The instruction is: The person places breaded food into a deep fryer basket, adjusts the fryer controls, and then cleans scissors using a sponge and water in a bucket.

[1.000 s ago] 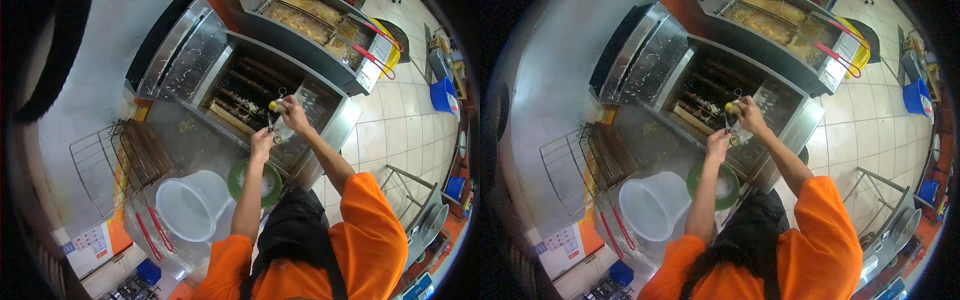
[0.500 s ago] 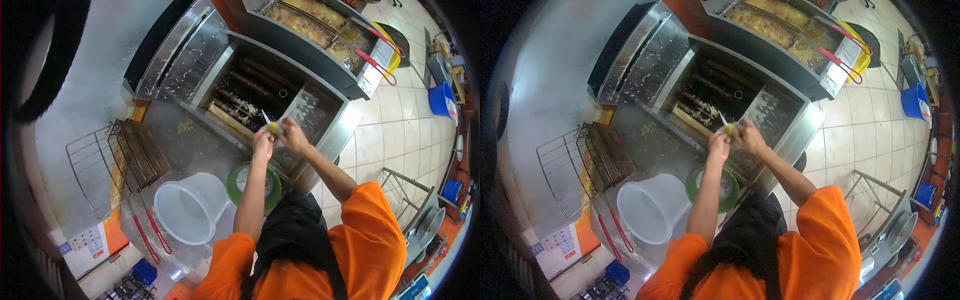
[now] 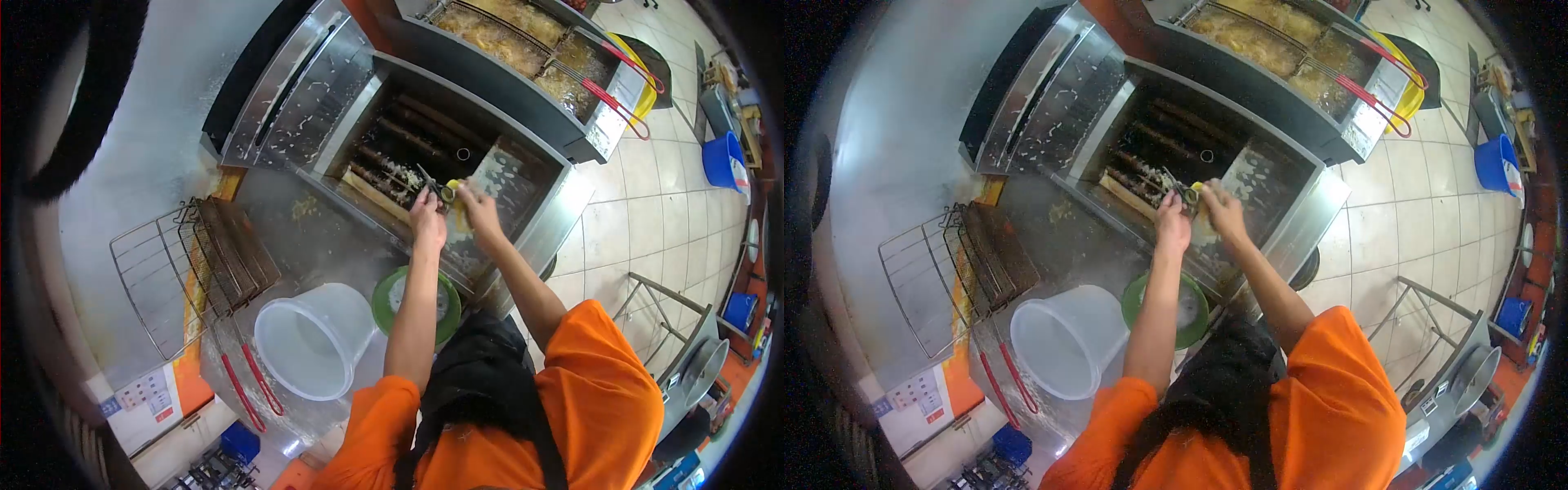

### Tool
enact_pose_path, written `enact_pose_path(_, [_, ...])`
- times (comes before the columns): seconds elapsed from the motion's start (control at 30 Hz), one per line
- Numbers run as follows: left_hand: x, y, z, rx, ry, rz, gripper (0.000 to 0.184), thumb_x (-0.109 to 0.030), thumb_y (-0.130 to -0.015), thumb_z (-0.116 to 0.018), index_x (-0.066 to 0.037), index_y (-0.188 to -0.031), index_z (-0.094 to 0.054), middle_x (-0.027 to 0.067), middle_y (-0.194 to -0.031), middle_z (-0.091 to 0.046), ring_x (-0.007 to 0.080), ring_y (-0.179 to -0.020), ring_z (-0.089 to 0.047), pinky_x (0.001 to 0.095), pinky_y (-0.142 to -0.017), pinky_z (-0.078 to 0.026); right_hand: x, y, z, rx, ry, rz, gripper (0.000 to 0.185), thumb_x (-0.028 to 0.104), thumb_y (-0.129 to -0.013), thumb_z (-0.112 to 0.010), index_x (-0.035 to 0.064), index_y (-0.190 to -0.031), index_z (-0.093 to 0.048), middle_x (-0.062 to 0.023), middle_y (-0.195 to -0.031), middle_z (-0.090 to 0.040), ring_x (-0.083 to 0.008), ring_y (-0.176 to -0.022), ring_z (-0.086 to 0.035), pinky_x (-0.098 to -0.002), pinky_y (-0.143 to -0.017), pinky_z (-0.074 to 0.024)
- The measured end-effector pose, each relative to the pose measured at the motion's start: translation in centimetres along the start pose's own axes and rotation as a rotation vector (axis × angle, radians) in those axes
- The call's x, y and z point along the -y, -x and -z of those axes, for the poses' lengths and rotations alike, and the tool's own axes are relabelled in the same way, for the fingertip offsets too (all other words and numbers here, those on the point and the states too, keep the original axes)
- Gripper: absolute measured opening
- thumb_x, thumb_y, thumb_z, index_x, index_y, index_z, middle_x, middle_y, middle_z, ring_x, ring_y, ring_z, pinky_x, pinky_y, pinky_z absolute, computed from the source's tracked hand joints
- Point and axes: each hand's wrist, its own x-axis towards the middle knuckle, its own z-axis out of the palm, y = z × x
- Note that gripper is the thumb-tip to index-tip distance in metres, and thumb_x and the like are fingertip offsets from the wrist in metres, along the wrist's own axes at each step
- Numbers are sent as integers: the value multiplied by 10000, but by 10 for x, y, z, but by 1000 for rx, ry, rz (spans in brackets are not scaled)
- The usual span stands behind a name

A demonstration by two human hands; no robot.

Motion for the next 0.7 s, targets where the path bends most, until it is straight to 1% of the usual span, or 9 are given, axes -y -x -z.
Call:
enact_pose_path(0.07, [0, 0, 0, -51, -79, -70, 297, -100, -981, -477, 2, -1252, -546, 4, -882, -541, 127, -815, -519, 289, -810, -453, 15, 8, 0, -41, -303, 11, 323, 313, -917, -612, -5, -953, -659, -25, -789, -612, -97, -681, -534, -262, -616, -439])
enact_pose_path(0.13, [17, -13, 6, -84, -170, -127, 320, -142, -983, -494, -7, -1268, -546, 3, -901, -546, 131, -867, -535, 283, -812, -446, 10, 9, -4, -32, 13, 268, 240, 256, -866, -639, 26, -925, -676, -75, -830, -645, -194, -722, -600, -318, -642, -465])
enact_pose_path(0.2, [11, -12, 1, 58, -80, 35, 309, -271, -995, -473, -49, -1191, -562, 36, -1031, -575, 155, -987, -546, 301, -858, -443, 9, 13, -18, -121, 371, 672, 192, 210, -823, -652, 42, -911, -680, -119, -830, -650, -269, -730, -621, -358, -654, -474])
enact_pose_path(0.23, [9, -7, -5, 64, -44, 107, 315, -307, -1002, -449, -53, -1147, -567, 53, -1080, -581, 173, -1011, -553, 317, -874, -449, 18, 20, -19, -128, 366, 531, 179, 141, -754, -655, 50, -907, -678, -184, -830, -620, -362, -757, -614, -398, -681, -479])
enact_pose_path(0.3, [11, -9, -2, 21, -87, 193, 360, -389, -1010, -393, -76, -1076, -557, 90, -1153, -586, 209, -1041, -564, 345, -920, -449, 12, 26, -21, -89, 400, 533, 169, 110, -746, -647, 40, -896, -678, -196, -832, -615, -369, -753, -609, -396, -680, -480])
enact_pose_path(0.37, [3, -4, 3, 62, 22, 219, 337, -366, -997, -441, -83, -1149, -543, 78, -1128, -587, 204, -1001, -573, 330, -910, -450, 9, 27, -19, -7, 417, 570, 169, 54, -727, -637, 30, -888, -685, -206, -847, -614, -376, -767, -615, -406, -698, -487])
enact_pose_path(0.47, [-2, -2, 15, 195, 192, 226, 376, -318, -1009, -393, -52, -1247, -512, 129, -1239, -569, 264, -1102, -563, 361, -991, -424, 20, 31, 4, 345, 552, 726, 201, 13, -697, -639, 20, -894, -679, -198, -844, -619, -380, -790, -622, -423, -713, -490])
enact_pose_path(0.63, [2, 15, -7, 335, 297, 174, 422, -382, -1018, -329, -59, -1243, -482, 169, -1327, -534, 311, -1216, -505, 414, -1053, -380, 29, 24, -6, -8, 581, 783, 371, -7, -621, -672, 13, -991, -675, -179, -930, -580, -372, -885, -576, -420, -763, -491])
enact_pose_path(0.7, [-10, 18, -16, 294, 348, 131, 382, -376, -1024, -312, -74, -1200, -466, 193, -1325, -529, 318, -1217, -503, 424, -1058, -376, 24, 31, 4, 180, 598, 874, 380, -12, -621, -669, 15, -1000, -672, -176, -928, -569, -368, -889, -567, -412, -761, -488])
